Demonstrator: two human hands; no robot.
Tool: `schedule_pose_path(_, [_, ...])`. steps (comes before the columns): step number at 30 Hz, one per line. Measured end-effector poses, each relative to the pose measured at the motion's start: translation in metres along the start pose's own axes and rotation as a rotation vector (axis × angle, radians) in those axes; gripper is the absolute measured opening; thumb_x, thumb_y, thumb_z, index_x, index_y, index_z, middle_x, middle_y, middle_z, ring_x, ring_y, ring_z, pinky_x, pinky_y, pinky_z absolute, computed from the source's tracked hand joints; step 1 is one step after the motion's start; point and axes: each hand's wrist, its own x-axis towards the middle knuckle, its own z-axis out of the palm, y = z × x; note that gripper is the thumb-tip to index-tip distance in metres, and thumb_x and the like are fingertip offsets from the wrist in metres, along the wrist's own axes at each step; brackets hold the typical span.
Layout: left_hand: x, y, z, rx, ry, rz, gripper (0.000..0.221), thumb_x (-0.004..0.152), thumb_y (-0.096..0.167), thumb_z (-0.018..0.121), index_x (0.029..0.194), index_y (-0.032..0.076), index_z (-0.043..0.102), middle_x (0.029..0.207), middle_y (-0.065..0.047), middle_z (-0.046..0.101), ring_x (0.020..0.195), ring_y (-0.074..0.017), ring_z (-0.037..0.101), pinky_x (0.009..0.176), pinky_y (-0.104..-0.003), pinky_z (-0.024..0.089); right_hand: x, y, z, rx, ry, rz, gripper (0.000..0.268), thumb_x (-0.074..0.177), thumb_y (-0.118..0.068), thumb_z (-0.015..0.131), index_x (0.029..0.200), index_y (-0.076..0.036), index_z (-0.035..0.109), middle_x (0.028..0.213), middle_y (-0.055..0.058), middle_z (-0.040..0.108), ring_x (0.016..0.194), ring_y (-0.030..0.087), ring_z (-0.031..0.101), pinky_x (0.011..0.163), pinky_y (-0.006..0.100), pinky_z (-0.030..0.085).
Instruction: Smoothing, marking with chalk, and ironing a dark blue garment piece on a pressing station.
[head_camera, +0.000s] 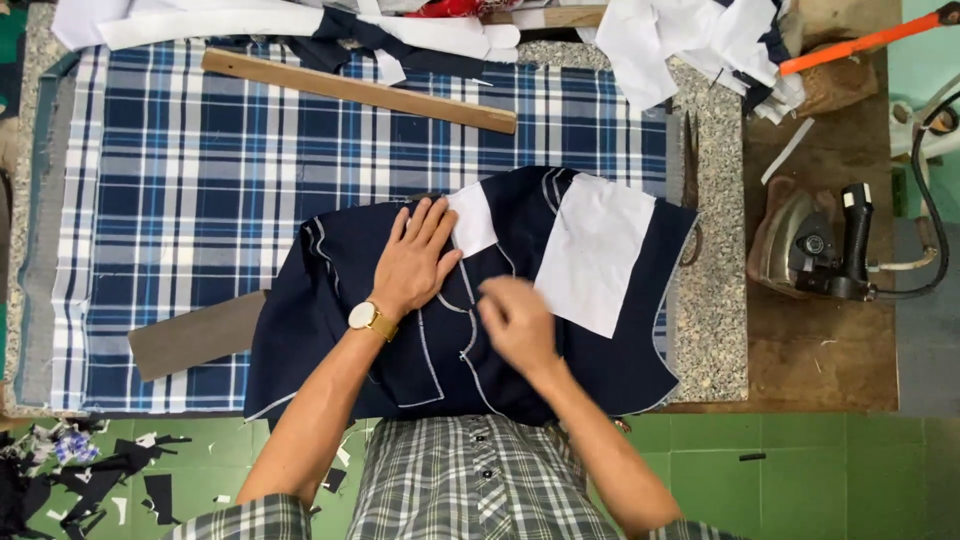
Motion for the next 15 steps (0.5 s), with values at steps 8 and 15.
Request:
schedule_pose_path(8, [0.001,0.001,0.002,0.069,-0.020,-0.028,0.062,0.109,0.054,0.039,0.156,0.015,0.045,0.165,-0.009,0.038,0.155,-0.0272,0.028,0.128,-0.049,0.015,0.076,0.123,-0.016,-0.255,0.062,0.597,0.028,0.094,-0.049,0.075,0.105,-0.024,0.075,0.085,-0.007,0.066,0.084,0.023,0.072,0.075,0.047,0.057])
schedule_pose_path(15, [0.000,0.000,0.006,0.078,0.006,-0.026,0.060,0.107,0.055,0.041,0.155,0.018,0.047,0.164,-0.007,0.041,0.154,-0.0260,0.032,0.127,-0.048,0.017,0.072,0.132,-0.008,-0.242,0.006,0.328,0.018,0.096,-0.035,0.078,0.088,-0.020,0.074,0.075,-0.005,0.067,0.075,0.023,0.073,0.067,0.039,0.056])
